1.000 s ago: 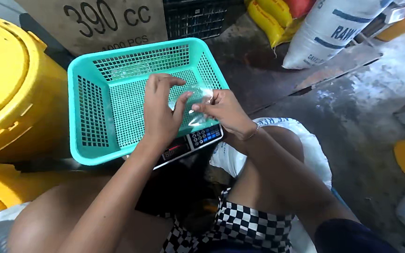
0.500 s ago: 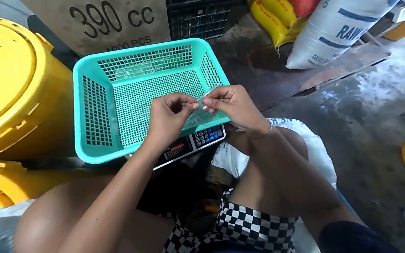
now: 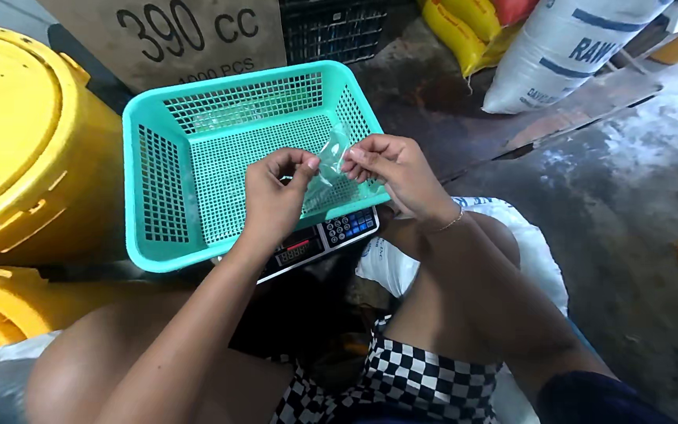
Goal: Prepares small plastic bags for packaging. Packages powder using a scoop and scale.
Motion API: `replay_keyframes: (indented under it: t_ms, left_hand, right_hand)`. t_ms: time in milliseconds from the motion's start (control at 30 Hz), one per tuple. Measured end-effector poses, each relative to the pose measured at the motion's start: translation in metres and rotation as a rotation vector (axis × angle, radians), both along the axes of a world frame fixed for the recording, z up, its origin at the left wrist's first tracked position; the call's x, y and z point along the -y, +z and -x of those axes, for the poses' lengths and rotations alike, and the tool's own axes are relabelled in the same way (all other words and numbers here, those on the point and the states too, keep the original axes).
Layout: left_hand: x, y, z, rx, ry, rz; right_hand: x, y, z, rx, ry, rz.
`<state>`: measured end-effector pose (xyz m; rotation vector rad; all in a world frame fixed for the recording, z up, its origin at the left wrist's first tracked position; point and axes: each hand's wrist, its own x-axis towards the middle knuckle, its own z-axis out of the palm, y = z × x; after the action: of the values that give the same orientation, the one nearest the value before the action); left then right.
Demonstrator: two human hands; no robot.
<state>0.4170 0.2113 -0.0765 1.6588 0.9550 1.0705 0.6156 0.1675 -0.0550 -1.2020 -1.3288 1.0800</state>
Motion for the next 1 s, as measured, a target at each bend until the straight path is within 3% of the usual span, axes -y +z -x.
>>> replay_keyframes:
  t_ms: [267, 467, 700, 1000]
  left_hand:
    - [0.003, 0.000, -0.003, -0.015, 0.063, -0.043]
    - [0.004, -0.001, -0.003, -0.010, 0.061, -0.069]
    - [0.005, -0.001, -0.003, -0.006, 0.059, -0.073]
    - [0.010, -0.004, -0.007, -0.031, 0.034, -0.089]
  right_hand:
    - [0.001, 0.003, 0.002, -0.055, -0.117, 0.065]
    - [0.001, 0.006, -0.004, -0.258, 0.009, 0.119]
    - [0.001, 0.000, 0.001, -0.008, -0.075, -0.009]
    - [0.001, -0.001, 0.009, -0.183, 0.040, 0.236]
